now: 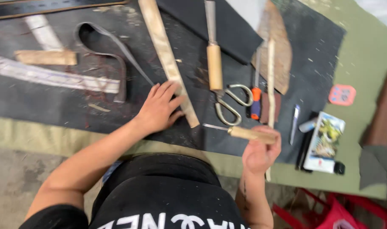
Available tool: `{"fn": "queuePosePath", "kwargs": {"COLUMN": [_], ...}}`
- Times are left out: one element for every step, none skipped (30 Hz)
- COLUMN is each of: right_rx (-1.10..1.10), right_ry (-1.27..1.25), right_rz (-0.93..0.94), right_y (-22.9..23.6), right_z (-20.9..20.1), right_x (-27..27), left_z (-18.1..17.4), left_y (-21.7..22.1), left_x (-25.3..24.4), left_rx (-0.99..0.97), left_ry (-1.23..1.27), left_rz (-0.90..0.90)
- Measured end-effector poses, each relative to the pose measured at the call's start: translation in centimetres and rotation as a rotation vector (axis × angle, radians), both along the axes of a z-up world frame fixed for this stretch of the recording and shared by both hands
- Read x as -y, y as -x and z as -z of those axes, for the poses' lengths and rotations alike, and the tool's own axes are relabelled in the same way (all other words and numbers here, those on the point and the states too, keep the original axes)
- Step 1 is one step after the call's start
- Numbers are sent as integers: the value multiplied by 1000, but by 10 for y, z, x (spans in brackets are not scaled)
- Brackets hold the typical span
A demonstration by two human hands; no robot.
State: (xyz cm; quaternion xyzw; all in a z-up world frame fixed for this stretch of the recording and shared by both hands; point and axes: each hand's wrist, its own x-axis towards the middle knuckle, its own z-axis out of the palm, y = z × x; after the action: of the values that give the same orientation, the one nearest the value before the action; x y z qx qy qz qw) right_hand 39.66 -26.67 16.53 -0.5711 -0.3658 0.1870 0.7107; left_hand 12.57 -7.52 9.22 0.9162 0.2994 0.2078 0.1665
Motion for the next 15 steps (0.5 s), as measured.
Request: {"fn": "queuePosePath", "kwargs": {"right_rx": [14, -35, -82, -79, -29, 17, 16, 88, 161, 153, 231, 310, 303, 254, 205], "right_ry": [2, -36, -76, -77, -67, -58, -61, -53, -45, -50, -34, -17, -21, 9, 40], "right_rz": [30, 58, 85, 96, 50, -11, -15, -8, -1, -17, -7, 4, -11, -25, -39], "right_y": [-5, -7, -8, -1, 6, 14, 21, 29, 39, 35, 32, 28, 29, 30, 30], "right_z": [-2, -2, -3, -5, -7, -9, -13, -16, -18, -13, -8, -3, -4, -6, -7], "right_x": [-3, -8, -13, -18, -23, -33, -35, -39, -43, -43, -43, -44, -44, -43, -43], "left_z": [1, 2, 3, 5, 6, 7, 3, 0, -4, 4, 12, 20, 22, 25, 28], "left_y": [-10, -15, -18, -19, -18, -16, -15, -12, -8, -4, 0, 4, 8, 13, 17], "left_x": [10, 19, 29, 30, 30, 29, 30, 31, 32, 35, 39, 43, 40, 38, 35], "left_rx": [14, -13, -41, -39, -62, -88, -89, -72, -54, -60, -29, 3, -2, 155, 311], "left_ry": [2, 36, 69, 68, 55, 41, 38, 76, 113, 111, 155, 200, 199, 155, 107], "left_rz": [30, 74, 118, 130, 168, 190, 187, 232, 278, 261, 289, 317, 300, 207, 113]}}
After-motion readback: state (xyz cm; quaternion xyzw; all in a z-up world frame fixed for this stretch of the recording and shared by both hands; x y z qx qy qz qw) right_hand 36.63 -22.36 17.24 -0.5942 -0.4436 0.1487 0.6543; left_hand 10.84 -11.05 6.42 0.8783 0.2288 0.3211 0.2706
